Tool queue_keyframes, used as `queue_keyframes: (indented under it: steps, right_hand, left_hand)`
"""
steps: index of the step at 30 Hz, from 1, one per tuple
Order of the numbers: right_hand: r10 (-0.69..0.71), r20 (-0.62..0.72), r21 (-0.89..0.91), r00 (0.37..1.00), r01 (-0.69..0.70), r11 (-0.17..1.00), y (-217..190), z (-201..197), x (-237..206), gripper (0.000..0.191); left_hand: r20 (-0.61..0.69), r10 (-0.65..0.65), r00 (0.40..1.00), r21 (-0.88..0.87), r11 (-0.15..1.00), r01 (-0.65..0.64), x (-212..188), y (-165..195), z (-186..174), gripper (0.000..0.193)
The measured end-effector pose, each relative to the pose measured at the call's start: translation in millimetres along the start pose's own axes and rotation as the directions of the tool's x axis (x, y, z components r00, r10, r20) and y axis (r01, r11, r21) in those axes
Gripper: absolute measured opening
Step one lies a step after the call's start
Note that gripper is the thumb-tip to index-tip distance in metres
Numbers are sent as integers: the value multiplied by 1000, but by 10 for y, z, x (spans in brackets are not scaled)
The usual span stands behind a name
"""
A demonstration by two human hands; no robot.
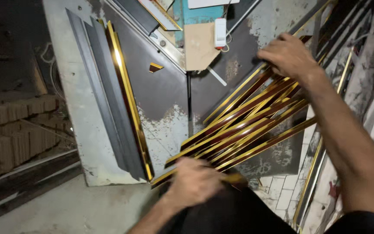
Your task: The person picks up long decorative mouldings with gold trim from a workbench, briefly measures one with a tape measure, and then repeatedly moves them between piles on the bench. The person handles the mouldings one at a time, stacking them in different locations on the cluttered surface.
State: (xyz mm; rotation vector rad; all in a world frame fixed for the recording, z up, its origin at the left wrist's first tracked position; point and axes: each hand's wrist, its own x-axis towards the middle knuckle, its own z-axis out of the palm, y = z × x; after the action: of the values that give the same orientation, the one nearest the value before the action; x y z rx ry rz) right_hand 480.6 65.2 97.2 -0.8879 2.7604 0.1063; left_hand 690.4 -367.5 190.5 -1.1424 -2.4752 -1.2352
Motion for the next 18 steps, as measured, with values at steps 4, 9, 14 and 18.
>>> queue_keyframes:
  steps: [4,9,14,18]
  right_hand:
    - [-88,193,106,977,69,992,-809,-167,-693,22]
    - [219,481,567,849,-492,661,-2334,51,-1253,36]
    - [-17,-311,377,950,140,915,-2902,316,-1260,37]
    - [41,-399,373,916,122,920,-2853,156,-1340,37]
  left_hand:
    - [-209,-386,899,43,914,402,-111,-401,-129,22]
    - [-340,-633,695,502,503,703,-961,-1747,-636,60]
    - [-284,-825,489,403,360,841,-1472,-2147,-349,56]
    - [-426,-802,419,190,373,908,-1485,-2169,-285,43]
